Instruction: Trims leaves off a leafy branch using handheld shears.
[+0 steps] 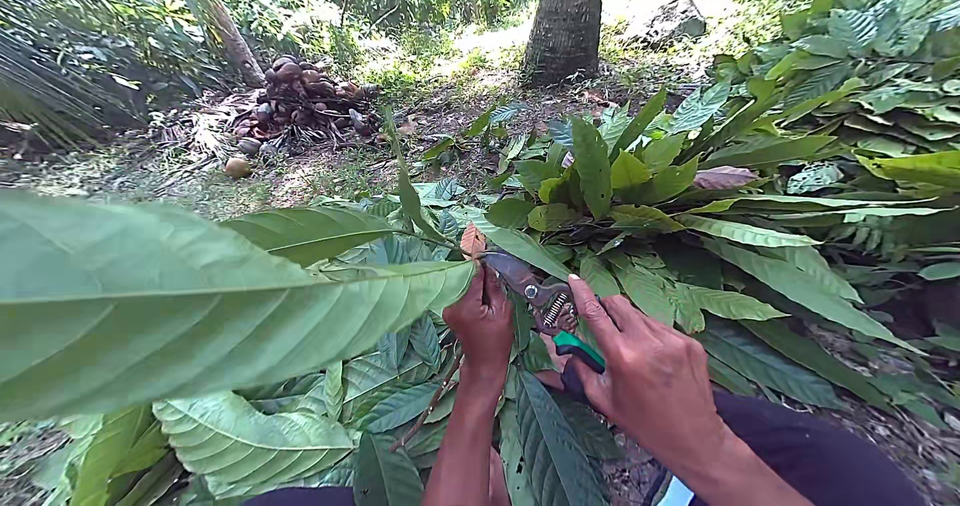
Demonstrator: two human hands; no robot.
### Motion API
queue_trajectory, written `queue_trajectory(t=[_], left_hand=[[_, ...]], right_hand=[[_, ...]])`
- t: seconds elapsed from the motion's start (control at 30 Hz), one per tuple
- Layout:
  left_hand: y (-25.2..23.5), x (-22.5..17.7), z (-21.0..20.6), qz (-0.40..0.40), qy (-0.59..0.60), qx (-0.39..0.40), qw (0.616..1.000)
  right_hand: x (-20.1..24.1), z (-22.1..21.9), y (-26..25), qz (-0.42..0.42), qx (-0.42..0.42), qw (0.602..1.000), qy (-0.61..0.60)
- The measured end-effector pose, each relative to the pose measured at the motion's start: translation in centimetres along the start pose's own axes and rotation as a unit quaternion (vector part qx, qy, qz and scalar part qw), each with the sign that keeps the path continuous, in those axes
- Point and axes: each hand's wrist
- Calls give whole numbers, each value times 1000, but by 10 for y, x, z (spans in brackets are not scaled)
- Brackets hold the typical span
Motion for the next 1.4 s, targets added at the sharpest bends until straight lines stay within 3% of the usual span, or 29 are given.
queue_trajectory(t=[0.17, 0.3, 0.37, 0.47, 0.83, 1.17, 1.4], left_hand=[[7, 16, 13, 21, 116, 50, 992], [11, 32, 24, -25, 214, 78, 973], [13, 36, 27, -64, 212, 85, 972], [14, 36, 36, -105, 174, 112, 973], [14, 38, 40, -164, 108, 144, 970], [14, 41, 41, -171, 91, 152, 969], [19, 49, 55, -114, 143, 138, 973]], right_hand=[[-11, 1, 2, -23, 82, 974, -208], [-22, 10, -5, -40, 273, 851, -447], [-23, 9, -9, -35, 330, 790, -516], [-18, 4, -10, -22, 345, 758, -553], [-16, 3, -6, -30, 348, 767, -538], [-14, -7, 0, -47, 309, 766, -562], [-12, -22, 2, -66, 293, 738, -604]])
Point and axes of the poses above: each hand's wrist, its own y-axis away from the middle knuckle, its own z-axis out of the back of the hand, x = y × z, and after that the axes turned 12 degrees about x, right-handed
